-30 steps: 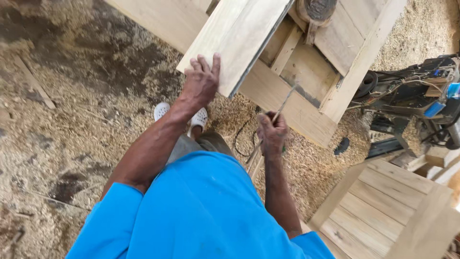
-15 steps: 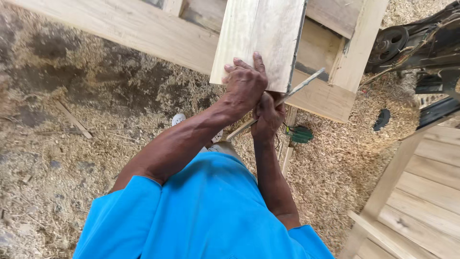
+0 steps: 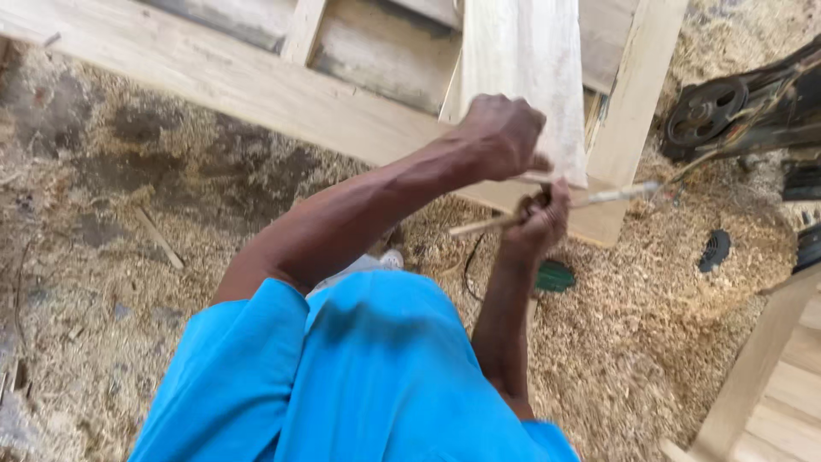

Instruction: The person applies a gray filler to the joints and gaps of a wooden frame using a putty knife. They hold a small container of filler in one hand and spread the material into the seams with the other, then set the container aside.

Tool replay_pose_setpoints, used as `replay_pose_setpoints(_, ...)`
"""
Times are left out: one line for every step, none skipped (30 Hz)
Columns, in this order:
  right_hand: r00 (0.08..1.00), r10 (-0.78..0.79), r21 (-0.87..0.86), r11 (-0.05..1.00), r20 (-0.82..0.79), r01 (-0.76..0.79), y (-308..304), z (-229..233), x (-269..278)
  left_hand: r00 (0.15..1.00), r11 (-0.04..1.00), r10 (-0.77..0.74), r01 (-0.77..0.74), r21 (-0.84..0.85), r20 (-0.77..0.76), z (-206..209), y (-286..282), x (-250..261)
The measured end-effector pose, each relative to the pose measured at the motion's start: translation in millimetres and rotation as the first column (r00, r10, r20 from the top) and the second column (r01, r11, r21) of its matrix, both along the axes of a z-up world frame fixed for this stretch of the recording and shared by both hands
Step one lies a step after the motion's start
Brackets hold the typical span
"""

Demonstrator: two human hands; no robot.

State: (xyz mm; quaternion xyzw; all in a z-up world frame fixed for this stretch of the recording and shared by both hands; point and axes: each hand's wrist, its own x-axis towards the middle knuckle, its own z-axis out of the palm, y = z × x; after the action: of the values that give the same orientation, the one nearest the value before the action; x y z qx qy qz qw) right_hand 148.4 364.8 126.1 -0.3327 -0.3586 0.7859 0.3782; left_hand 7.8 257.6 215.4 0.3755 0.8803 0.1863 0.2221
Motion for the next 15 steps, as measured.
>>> replay_pose_setpoints(0.998, -0.057, -0.057, 0.997, -0.007, 0.056, 12, 0, -5, 0.975, 0.97, 0.089, -0.131, 0.206, 0.202, -4, -5, -23)
replay_pose_setpoints(0.994, -0.104, -0.054, 0.993, 0.036, 0.106, 22, 4, -5, 0.977, 0.948, 0.212, -0.211, 0.24, 0.02, -11, -6, -44)
replay_pose_setpoints(0.985, -0.151, -0.048, 0.987, 0.078, 0.155, 31, 9, -5, 0.93, 0.916, 0.333, -0.28, 0.288, -0.157, -22, -7, -68)
replay_pose_setpoints(0.974, -0.193, -0.039, 0.979, 0.121, 0.199, 41, 15, -5, 0.939, 0.884, 0.343, -0.315, 0.345, -0.022, -41, -12, -91)
replay_pose_setpoints(0.972, -0.203, 0.022, 0.979, 0.12, 0.202, 50, 19, -5, 0.934, 0.847, 0.339, -0.355, 0.395, 0.113, -61, -16, -115)
replay_pose_setpoints(0.968, -0.223, 0.078, 0.974, 0.114, 0.215, 57, 22, -4, 0.921, 0.811, 0.379, -0.379, 0.445, 0.095, -78, -14, -140)
replay_pose_setpoints(0.964, -0.242, 0.134, 0.964, 0.107, 0.227, 64, 22, -6, 0.905, 0.772, 0.418, -0.399, 0.495, 0.079, -94, -9, -166)
replay_pose_setpoints(0.955, -0.269, 0.168, 0.954, 0.123, 0.247, 72, 20, -4, 0.868, 0.72, 0.428, -0.495, 0.486, 0.252, -108, -3, -191)
replay_pose_setpoints(0.946, -0.295, 0.201, 0.943, 0.137, 0.265, 80, 15, -5, 0.804, 0.669, 0.424, -0.588, 0.455, 0.417, -118, 3, -220)
replay_pose_setpoints(0.937, -0.318, 0.235, 0.931, 0.146, 0.279, 90, 10, -6, 0.716, 0.617, 0.409, -0.674, 0.407, 0.566, -128, 11, -250)
replay_pose_setpoints(0.875, -0.465, 0.879, 0.463, 0.134, 0.111, 96, 8, -1, 0.692, 0.595, 0.422, -0.699, 0.397, 0.585, -142, 23, -274)
replay_pose_setpoints(0.848, -0.529, 0.936, -0.282, 0.031, -0.21, 103, 7, -3, 0.671, 0.56, 0.441, -0.725, 0.401, 0.597, -152, 36, -306)
replay_pose_setpoints(0.787, -0.602, 0.947, -0.152, 0.139, -0.284, 97, 4, 1, 0.648, 0.525, 0.458, -0.749, 0.404, 0.608, -162, 51, -340)
replay_pose_setpoints(0.696, -0.664, 0.931, 0.0, 0.273, -0.366, 81, 7, 16, 0.608, 0.475, 0.362, -0.772, 0.421, 0.707, -176, 68, -362)
replay_pose_setpoints(0.733, -0.634, 0.93, -0.061, 0.245, -0.363, 80, 15, 19, 0.557, 0.423, 0.257, -0.799, 0.427, 0.79, -187, 86, -384)
